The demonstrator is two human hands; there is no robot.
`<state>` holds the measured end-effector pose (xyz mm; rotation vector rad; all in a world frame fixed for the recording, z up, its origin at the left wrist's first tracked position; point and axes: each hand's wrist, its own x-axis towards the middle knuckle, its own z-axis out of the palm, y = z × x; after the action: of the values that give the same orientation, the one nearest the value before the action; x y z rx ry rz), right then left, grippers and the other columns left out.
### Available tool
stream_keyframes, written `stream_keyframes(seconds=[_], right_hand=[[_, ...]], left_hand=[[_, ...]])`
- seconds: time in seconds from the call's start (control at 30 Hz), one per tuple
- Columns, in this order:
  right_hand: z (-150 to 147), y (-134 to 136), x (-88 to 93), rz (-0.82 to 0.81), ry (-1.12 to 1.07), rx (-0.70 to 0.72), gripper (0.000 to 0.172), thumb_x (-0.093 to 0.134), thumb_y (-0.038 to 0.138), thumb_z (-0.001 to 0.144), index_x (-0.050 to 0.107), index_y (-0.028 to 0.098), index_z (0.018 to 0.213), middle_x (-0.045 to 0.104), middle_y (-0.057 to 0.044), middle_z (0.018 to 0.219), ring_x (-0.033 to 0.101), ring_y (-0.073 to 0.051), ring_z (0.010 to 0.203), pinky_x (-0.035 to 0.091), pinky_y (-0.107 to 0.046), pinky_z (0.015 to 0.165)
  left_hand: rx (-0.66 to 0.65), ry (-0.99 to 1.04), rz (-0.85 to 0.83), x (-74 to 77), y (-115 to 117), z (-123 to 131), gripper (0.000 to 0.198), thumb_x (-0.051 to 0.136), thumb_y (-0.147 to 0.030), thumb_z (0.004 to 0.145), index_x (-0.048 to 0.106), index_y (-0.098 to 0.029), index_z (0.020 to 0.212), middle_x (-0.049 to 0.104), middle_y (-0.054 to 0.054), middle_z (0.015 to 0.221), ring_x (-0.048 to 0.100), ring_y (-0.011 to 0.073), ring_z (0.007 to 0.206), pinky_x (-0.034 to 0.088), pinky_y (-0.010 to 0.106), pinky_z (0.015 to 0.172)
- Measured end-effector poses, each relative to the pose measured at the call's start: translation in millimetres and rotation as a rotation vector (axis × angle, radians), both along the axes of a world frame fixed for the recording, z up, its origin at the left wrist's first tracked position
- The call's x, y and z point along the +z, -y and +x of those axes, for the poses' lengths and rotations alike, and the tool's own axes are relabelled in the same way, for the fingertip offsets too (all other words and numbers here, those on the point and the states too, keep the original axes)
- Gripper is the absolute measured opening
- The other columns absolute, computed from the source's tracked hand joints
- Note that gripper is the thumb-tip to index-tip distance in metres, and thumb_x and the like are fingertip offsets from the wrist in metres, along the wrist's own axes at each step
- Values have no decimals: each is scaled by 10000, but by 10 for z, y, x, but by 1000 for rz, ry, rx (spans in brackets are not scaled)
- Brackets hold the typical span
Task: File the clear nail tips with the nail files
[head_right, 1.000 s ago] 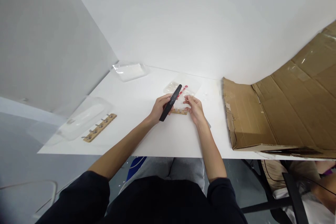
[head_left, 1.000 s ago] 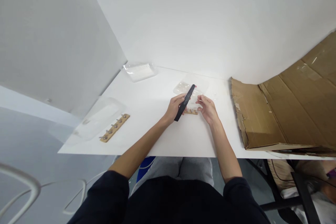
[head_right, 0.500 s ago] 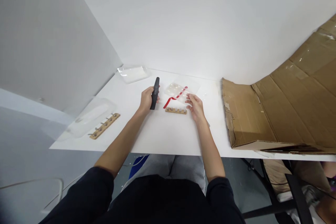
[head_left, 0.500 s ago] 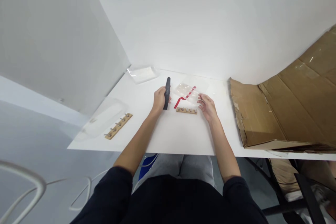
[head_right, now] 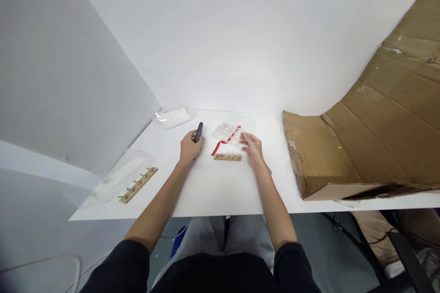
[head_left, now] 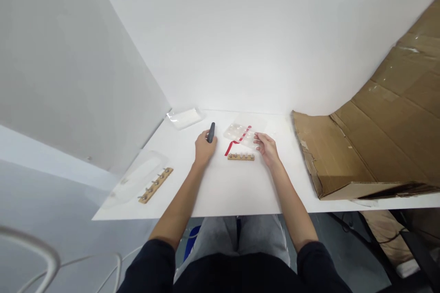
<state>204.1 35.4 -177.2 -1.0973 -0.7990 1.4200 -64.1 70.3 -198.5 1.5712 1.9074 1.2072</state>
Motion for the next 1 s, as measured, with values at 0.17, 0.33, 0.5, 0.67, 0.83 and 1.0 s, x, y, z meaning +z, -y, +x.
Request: stream_keyframes(seconds=[0.17, 0.33, 0.5, 0.67, 0.83, 1.0], right_hand=[[11, -9, -18, 15, 15, -3, 392, 690, 402, 1028, 645, 184, 1350, 671, -110, 1362, 698, -258, 1157, 621, -480, 974], [-21, 15, 9, 28, 30, 1, 395, 690, 402, 1028, 644, 184, 1354, 670, -110, 1364, 698, -259, 1158, 621, -481, 974], [-128, 70, 25, 38, 53, 64, 383, 691, 397, 1028, 649, 182, 1343, 676, -108, 1350, 702, -252, 1143, 625, -472, 963], [-240, 161, 102, 82, 54, 134, 254, 747, 381, 985, 713, 169, 1121, 746, -57, 1098, 717, -171, 897, 629, -307, 734], [-291, 238, 171, 135, 35, 174, 325, 898, 435, 750, 712, 217, 905, 765, -4, 874, 675, -140, 729, 509, -195, 503], [-298, 264, 166, 142, 49, 178, 363, 898, 461, 707, 696, 231, 902, 766, 3, 848, 672, -134, 717, 502, -185, 505]], left_hand=[[34, -186, 6, -22, 15, -40, 486, 660, -282, 832, 680, -163, 1303, 696, 180, 1153, 646, 397, 1146, 488, 569, 1065], [52, -262, 99, 29, 53, -7, 423, 669, -347, 868, 707, -158, 1245, 608, 233, 1312, 527, 468, 1301, 382, 694, 1134], [-199, -200, 256, 120, 205, 249, 380, 578, -391, 979, 699, -210, 1291, 628, 128, 1219, 679, 253, 996, 591, 430, 919], [-412, -128, 323, 166, 416, 521, 350, 594, -416, 1006, 714, -219, 1269, 686, 82, 1134, 652, 169, 785, 600, 362, 790], [-509, -49, 295, 208, 541, 624, 293, 603, -437, 1023, 749, -232, 1173, 717, 66, 1066, 657, 167, 787, 583, 331, 741], [-501, 44, 238, 270, 603, 662, 268, 615, -443, 1017, 748, -236, 1123, 731, 67, 1065, 660, 173, 793, 569, 321, 729]])
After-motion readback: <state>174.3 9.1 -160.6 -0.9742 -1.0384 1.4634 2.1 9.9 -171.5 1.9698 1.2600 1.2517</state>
